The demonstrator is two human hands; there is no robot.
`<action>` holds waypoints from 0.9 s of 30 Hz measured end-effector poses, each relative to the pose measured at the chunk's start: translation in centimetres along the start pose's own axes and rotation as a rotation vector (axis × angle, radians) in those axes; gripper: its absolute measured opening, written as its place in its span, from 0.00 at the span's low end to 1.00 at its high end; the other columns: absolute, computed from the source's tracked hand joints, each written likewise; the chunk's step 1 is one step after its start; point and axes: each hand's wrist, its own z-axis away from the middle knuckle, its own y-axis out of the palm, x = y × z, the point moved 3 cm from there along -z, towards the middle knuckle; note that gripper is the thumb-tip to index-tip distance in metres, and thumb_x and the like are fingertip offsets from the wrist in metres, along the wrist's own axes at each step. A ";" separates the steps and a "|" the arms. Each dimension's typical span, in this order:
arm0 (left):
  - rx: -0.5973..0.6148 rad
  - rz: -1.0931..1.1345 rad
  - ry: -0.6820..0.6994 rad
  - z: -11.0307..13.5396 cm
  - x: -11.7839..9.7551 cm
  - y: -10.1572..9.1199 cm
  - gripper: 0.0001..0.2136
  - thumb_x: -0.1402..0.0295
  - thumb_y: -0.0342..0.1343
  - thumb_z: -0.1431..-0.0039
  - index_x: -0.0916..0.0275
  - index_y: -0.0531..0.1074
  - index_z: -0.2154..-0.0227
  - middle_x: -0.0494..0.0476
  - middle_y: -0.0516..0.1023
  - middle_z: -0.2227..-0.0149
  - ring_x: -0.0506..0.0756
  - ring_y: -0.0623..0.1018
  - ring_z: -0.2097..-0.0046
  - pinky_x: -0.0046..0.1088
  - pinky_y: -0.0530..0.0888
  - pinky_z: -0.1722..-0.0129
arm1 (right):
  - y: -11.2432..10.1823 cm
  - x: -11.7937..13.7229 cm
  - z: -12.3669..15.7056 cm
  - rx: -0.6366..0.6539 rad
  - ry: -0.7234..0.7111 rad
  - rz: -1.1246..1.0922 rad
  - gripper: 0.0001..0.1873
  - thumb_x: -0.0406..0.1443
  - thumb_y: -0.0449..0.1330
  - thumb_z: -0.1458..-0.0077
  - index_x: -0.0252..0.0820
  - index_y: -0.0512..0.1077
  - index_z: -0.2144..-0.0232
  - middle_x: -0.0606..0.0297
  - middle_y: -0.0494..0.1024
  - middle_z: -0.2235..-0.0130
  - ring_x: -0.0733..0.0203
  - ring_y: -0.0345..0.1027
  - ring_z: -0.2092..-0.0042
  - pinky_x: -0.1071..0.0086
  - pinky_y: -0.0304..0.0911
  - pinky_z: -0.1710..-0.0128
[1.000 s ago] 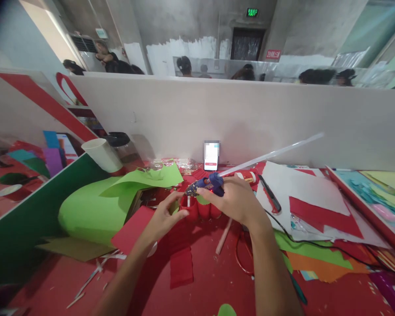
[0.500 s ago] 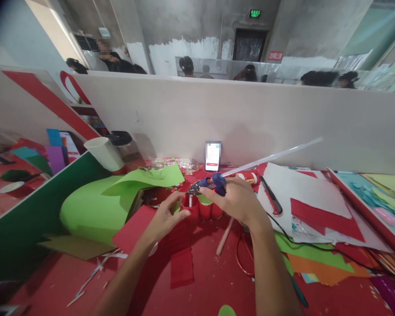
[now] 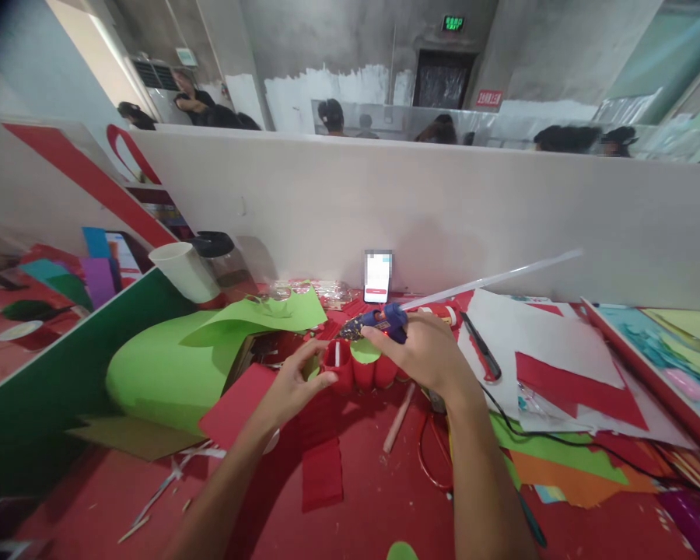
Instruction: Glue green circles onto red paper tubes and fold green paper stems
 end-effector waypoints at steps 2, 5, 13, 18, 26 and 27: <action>0.003 -0.001 0.002 0.0 0.0 0.0 0.18 0.61 0.61 0.47 0.62 0.71 0.55 0.57 0.74 0.57 0.58 0.72 0.54 0.33 0.67 0.52 | 0.0 0.0 0.0 0.004 -0.009 -0.003 0.23 0.52 0.54 0.42 0.44 0.71 0.79 0.64 0.76 0.74 0.59 0.66 0.70 0.66 0.58 0.68; 0.008 -0.008 0.005 0.0 0.1 0.0 0.18 0.61 0.61 0.47 0.62 0.70 0.55 0.57 0.74 0.57 0.58 0.72 0.54 0.33 0.66 0.52 | 0.0 0.0 0.0 0.001 -0.019 0.000 0.22 0.52 0.54 0.42 0.44 0.72 0.79 0.64 0.77 0.74 0.58 0.67 0.70 0.66 0.58 0.68; -0.001 -0.029 -0.005 0.0 0.2 -0.1 0.18 0.60 0.61 0.47 0.62 0.71 0.55 0.58 0.74 0.56 0.58 0.72 0.54 0.33 0.67 0.52 | -0.3 -0.9 0.0 0.013 0.007 -0.004 0.24 0.53 0.53 0.42 0.44 0.72 0.80 0.63 0.77 0.75 0.57 0.68 0.70 0.66 0.59 0.68; 0.004 -0.043 -0.008 0.1 0.2 -0.1 0.18 0.60 0.61 0.47 0.61 0.71 0.55 0.57 0.73 0.57 0.57 0.72 0.56 0.33 0.67 0.53 | -0.6 -1.4 0.2 0.015 -0.007 -0.032 0.24 0.53 0.52 0.42 0.44 0.75 0.76 0.63 0.77 0.73 0.57 0.68 0.69 0.65 0.61 0.66; -0.013 -0.020 -0.020 0.0 0.1 -0.1 0.17 0.60 0.62 0.48 0.62 0.71 0.56 0.57 0.75 0.59 0.57 0.72 0.58 0.32 0.69 0.55 | -0.8 -1.5 0.3 0.019 0.033 -0.006 0.24 0.53 0.53 0.43 0.44 0.71 0.79 0.63 0.76 0.74 0.58 0.68 0.71 0.66 0.60 0.69; -0.013 -0.016 -0.020 0.0 0.0 -0.1 0.17 0.60 0.62 0.48 0.62 0.71 0.56 0.57 0.75 0.58 0.57 0.72 0.58 0.32 0.68 0.55 | -0.9 -1.5 0.3 0.019 0.041 -0.004 0.24 0.53 0.53 0.43 0.44 0.71 0.80 0.64 0.76 0.74 0.59 0.68 0.72 0.66 0.59 0.70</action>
